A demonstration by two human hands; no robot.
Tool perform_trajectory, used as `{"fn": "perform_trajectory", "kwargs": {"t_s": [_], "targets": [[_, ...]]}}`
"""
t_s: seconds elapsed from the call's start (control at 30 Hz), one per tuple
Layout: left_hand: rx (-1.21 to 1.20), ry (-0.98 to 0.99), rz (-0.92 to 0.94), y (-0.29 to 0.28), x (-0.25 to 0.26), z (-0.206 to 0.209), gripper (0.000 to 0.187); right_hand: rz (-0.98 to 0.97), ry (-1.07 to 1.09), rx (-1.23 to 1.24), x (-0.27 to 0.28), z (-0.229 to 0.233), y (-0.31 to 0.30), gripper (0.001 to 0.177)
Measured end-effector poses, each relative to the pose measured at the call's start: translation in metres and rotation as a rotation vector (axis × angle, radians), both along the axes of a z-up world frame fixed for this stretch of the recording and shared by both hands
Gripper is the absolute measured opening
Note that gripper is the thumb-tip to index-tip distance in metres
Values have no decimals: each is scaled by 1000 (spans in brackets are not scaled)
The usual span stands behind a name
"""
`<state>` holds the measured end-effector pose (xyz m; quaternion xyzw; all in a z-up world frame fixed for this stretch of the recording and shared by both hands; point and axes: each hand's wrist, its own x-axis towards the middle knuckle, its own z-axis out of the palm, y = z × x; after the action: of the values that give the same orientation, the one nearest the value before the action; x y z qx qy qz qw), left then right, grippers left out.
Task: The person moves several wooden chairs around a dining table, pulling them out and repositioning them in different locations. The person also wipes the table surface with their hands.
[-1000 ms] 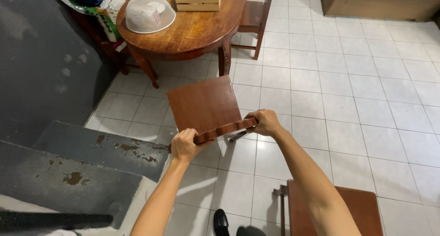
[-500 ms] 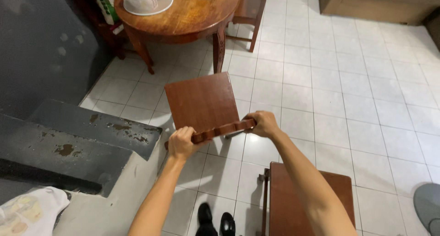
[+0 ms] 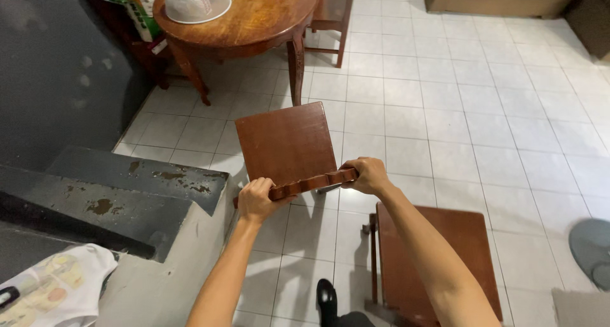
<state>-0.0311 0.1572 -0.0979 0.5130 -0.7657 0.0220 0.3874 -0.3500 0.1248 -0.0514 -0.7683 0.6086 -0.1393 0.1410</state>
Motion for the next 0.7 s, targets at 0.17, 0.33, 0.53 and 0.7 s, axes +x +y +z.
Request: {"fn": "perform_trajectory", "kwargs": {"t_s": [0.17, 0.33, 0.53, 0.7], "targets": [[-24, -12, -73, 35, 28, -8, 63, -56, -4, -16, 22, -9, 61, 33], [-26, -28, -145, 88, 50, -17, 65, -102, 1, -28, 45, -16, 133, 33], [-60, -26, -176, 146, 68, -20, 68, -136, -14, -33, 63, -19, 207, 33], [-76, -20, -207, 182, 75, -9, 68, -127, 2, -75, 73, -10, 248, 35]]}}
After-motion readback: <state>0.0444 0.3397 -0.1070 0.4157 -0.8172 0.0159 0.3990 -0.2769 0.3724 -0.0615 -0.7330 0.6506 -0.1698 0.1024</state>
